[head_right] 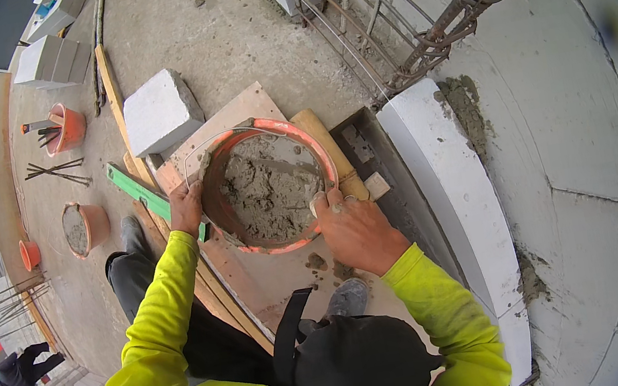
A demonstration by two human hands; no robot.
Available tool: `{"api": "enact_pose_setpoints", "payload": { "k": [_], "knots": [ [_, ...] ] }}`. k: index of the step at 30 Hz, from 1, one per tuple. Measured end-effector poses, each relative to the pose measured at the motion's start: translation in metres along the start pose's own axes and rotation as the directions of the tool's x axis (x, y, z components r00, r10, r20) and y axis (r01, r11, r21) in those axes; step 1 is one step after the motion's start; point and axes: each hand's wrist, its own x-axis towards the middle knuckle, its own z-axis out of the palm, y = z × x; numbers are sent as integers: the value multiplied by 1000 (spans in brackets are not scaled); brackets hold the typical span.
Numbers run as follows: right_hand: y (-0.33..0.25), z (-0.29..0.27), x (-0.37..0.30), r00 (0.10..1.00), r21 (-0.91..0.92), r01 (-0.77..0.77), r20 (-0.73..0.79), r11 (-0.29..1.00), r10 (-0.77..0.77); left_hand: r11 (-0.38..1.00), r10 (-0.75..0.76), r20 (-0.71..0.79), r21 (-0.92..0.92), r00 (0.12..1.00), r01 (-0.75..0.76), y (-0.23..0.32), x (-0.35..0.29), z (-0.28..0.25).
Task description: The person scoops mortar from a bucket with a trowel and applies it to the joints between white blocks along a wall. They use a spirit level to check alignment and continue filling gaps with mortar.
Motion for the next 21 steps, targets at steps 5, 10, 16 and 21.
{"api": "enact_pose_setpoints", "payload": {
  "k": [5,10,16,21],
  "knots": [
    [-13,10,24,998,-29,-21,59,999,23,1000,27,-38,14,999,-26,-3,-6,4],
    [-34,9,24,979,26,-204,-20,979,205,986,-164,-352,-56,922,154,-35,-8,-38],
    [-63,11,-10,863,242,-391,-238,888,445,669,-493,-716,50,494,741,-106,48,-84],
    [-126,-1,-17,775,437,-488,-180,755,606,762,-572,-641,-185,511,621,-98,43,-104]
  ]
}}
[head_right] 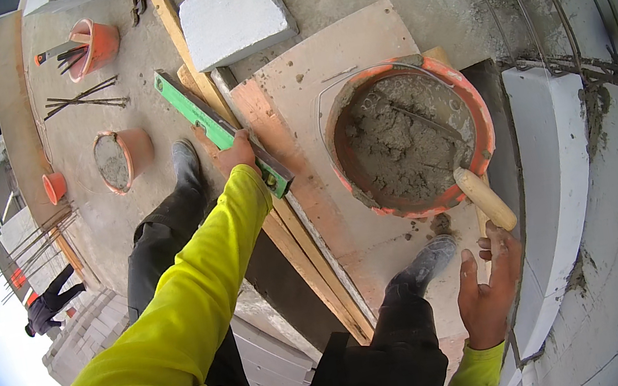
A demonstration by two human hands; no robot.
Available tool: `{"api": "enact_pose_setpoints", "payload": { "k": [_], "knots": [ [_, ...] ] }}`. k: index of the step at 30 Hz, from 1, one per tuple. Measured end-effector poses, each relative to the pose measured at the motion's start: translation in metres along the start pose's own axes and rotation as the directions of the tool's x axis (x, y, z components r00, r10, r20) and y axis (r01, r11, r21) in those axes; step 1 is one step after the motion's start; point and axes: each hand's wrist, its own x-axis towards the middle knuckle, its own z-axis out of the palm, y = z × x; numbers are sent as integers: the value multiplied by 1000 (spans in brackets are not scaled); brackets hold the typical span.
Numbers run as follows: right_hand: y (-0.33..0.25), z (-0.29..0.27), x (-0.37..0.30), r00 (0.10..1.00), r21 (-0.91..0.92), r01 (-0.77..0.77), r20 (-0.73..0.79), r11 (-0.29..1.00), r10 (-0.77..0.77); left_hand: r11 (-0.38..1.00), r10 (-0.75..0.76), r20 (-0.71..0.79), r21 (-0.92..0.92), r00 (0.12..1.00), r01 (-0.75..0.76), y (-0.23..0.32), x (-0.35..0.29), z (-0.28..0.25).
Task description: The person scoops mortar from a bucket with a trowel and applies it to the joints between white blocks along a wall. They use a spirit level to check alignment and continue filling gaps with mortar.
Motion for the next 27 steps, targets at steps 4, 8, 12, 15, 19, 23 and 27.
{"api": "enact_pose_setpoints", "payload": {
  "k": [4,8,12,15,19,23,27],
  "knots": [
    [-58,2,-25,994,285,-33,111,958,2,909,324,130,-316,937,-271,13,-52,-95],
    [-133,22,-38,964,506,25,218,862,-156,797,590,427,-441,685,-412,33,-147,-219],
    [-217,26,-63,926,860,-205,325,467,-191,799,490,825,-295,283,-523,72,-219,-315],
    [-251,6,-105,972,970,-236,235,55,21,705,291,934,-354,-205,-614,121,-235,-344],
    [-261,-16,-158,947,902,158,-23,-403,320,548,-274,878,-192,-392,-814,180,-253,-356],
    [-273,-38,-221,883,857,304,-90,-415,462,614,-595,656,-3,-465,-790,210,-287,-356],
    [-279,-58,-270,833,946,251,-104,-204,544,520,-853,300,412,-427,-749,217,-327,-351]
  ]
}}
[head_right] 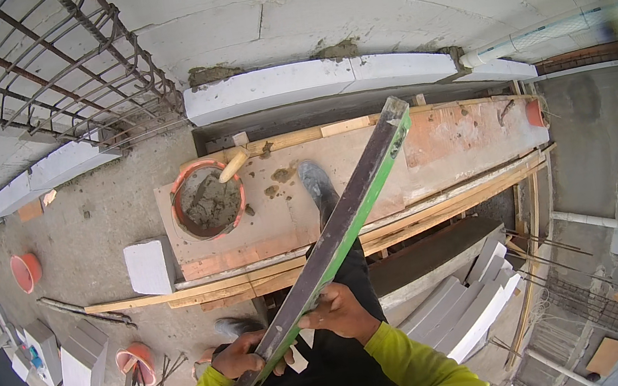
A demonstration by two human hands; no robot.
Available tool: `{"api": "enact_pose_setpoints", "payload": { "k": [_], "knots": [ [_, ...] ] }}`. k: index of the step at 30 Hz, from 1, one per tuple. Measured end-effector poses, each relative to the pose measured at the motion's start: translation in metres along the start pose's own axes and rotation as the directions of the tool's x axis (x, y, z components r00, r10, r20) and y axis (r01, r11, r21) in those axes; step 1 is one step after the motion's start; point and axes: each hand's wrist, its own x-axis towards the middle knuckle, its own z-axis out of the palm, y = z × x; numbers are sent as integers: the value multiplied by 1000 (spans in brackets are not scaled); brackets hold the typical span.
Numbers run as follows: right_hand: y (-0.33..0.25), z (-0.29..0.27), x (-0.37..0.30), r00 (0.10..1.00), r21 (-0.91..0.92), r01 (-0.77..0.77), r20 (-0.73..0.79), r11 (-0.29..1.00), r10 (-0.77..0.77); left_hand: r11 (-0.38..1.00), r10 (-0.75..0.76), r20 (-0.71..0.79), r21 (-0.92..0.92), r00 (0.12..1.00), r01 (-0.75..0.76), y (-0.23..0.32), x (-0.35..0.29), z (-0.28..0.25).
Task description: The person scoops mortar from a bucket with a trowel and applies it to the joints between white blocks along a wall. They use a spirit level to check alignment and continue filling gaps with mortar.
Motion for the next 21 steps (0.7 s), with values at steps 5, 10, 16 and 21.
{"api": "enact_pose_setpoints", "payload": {
  "k": [5,10,16,21],
  "knots": [
    [-38,-55,-2,883,80,359,-354,930,-310,954,-184,-165,207,969,216,47,39,0],
    [-120,-134,31,838,52,390,-434,919,-331,736,-32,-509,570,860,365,133,128,23],
    [-225,-232,33,770,-51,368,-544,929,-335,625,14,-511,675,860,391,184,285,35],
    [-254,-303,14,437,-218,381,-814,899,-382,733,320,-653,629,686,258,172,321,4]
  ]
}}
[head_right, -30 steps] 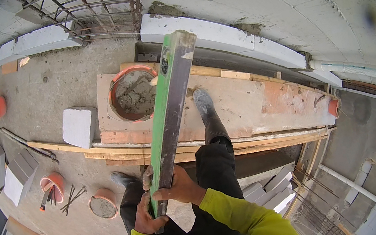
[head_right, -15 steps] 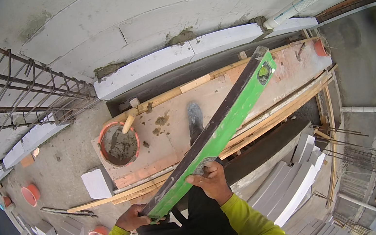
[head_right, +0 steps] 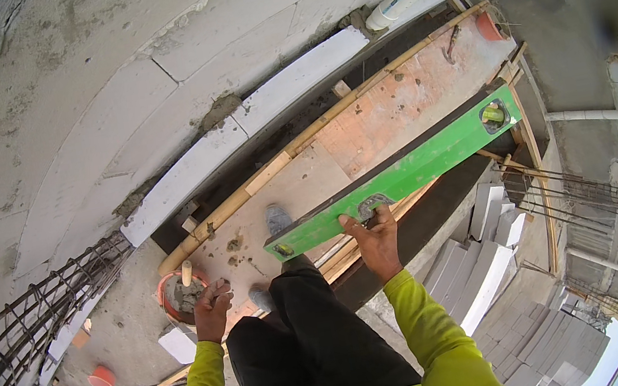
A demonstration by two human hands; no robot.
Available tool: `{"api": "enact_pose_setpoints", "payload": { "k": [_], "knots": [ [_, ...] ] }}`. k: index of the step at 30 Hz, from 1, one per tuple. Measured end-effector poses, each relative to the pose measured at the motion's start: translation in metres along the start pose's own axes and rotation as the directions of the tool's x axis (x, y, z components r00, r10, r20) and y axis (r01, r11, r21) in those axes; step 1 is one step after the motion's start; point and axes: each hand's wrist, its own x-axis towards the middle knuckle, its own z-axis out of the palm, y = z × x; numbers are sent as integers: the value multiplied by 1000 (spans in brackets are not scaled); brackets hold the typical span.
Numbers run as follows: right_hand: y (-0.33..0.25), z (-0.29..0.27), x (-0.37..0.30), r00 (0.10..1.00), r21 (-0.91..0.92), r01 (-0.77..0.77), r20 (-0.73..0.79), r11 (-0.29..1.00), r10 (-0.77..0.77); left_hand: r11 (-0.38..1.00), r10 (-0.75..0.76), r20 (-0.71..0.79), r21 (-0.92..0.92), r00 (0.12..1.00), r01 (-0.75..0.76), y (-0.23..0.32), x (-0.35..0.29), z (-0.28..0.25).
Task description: The person scoops mortar from a bucket with a trowel and applies it to the joints between white blocks along a wall. They use a spirit level to check alignment and continue filling gaps with mortar.
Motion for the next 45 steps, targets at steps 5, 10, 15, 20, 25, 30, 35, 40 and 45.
{"api": "enact_pose_setpoints", "payload": {
  "k": [5,10,15,20,25,30,35,40,45],
  "knots": [
    [-16,-39,42,976,-73,106,-180,992,-118,988,-39,-12,149,999,40,-7,12,-22],
    [-22,-59,63,949,-144,189,-226,971,-219,973,122,-5,197,993,-118,7,37,-49],
    [-10,-69,92,928,-142,229,-267,963,-260,984,88,-21,160,996,-84,-10,59,-73],
    [33,-72,166,916,-94,257,-293,962,-273,929,167,-17,337,986,-152,-40,95,-84],
    [118,-80,291,871,-117,379,-289,918,-397,992,87,-109,103,990,-76,-36,180,-38],
    [198,-84,420,738,-364,557,-195,746,-646,916,400,-56,43,915,-398,4,288,22],
    [242,-73,500,718,-470,559,-139,683,-682,793,605,25,74,796,-605,47,354,65],
    [272,-59,538,697,-536,544,-140,645,-704,659,740,73,121,669,-742,57,376,77],
    [281,-46,558,714,-463,554,-163,692,-681,635,745,95,203,660,-746,53,371,66]
  ]
}}
